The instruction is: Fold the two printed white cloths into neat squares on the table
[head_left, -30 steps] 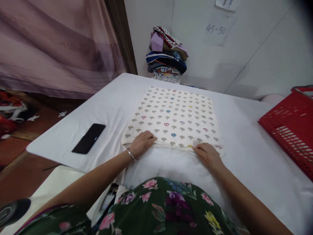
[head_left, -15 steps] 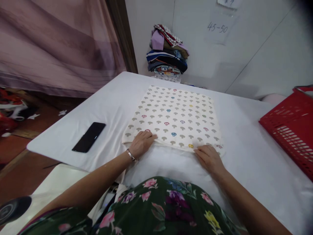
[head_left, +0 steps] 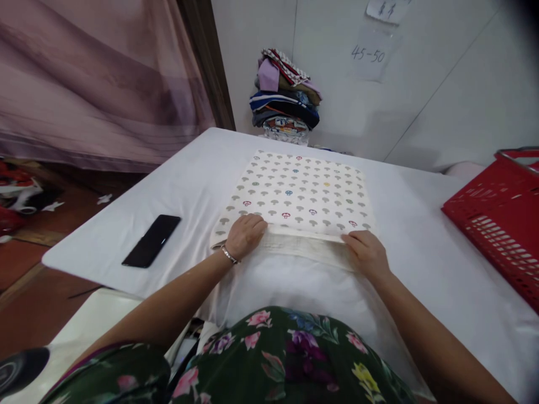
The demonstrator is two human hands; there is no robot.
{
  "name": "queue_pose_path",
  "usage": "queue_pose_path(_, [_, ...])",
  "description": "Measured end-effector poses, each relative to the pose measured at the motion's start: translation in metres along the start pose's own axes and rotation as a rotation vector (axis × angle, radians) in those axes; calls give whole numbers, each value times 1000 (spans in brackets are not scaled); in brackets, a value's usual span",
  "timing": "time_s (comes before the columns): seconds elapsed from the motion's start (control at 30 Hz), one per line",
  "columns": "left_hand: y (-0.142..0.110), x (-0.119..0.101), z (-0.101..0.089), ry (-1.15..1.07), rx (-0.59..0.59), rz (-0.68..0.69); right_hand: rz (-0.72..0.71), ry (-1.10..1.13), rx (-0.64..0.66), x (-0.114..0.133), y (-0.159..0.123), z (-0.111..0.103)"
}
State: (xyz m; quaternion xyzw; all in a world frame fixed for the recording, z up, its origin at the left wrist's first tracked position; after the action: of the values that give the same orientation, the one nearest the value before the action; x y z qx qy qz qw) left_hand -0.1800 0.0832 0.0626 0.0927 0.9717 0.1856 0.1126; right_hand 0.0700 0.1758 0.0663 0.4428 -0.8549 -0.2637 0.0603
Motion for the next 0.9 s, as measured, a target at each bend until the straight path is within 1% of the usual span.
queue_pose_path(0.07, [-1,-4,5,-15,48,49,-40,-5,17,5,-2,4])
queue_pose_path(0.13, [-7,-8,13,-45,128,87,-137,31,96,17,-11,15])
queue_pose_path(0.2, [-15,-9,17,-81,164,88,-191,64,153,25,-21,23])
queue_pose_path(0.3, [-24,-9,15,-134,143,79,-194,77,164,27,-31,23])
queue_pose_path(0.43, [-30,-10,13,-176,118,94,-221,120,164,30,-34,18])
queue_pose_path(0.5, [-32,-11,12,-185,127,96,-234,134,184,32,-34,16])
queue_pose_path(0.67, [-37,-14,12,-185,196,109,-235,90,247,33,-34,20])
queue_pose_path(0.8, [-38,-13,10,-147,191,109,-282,103,239,29,-37,22])
queue_pose_path(0.9, [-38,-12,9,-146,171,102,-318,120,217,26,-41,21])
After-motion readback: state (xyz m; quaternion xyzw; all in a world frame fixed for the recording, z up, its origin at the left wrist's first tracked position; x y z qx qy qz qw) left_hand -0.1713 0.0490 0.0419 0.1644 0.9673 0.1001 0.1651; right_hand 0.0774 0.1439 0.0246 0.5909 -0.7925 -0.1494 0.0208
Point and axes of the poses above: each hand's wrist, its own y-axis towards the middle knuckle, its own z-axis out of the palm, x = y × z, the point moved 9 cm from there along y, towards the middle knuckle, and after that the axes turned 12 degrees about -y, right-handed, at the moved point
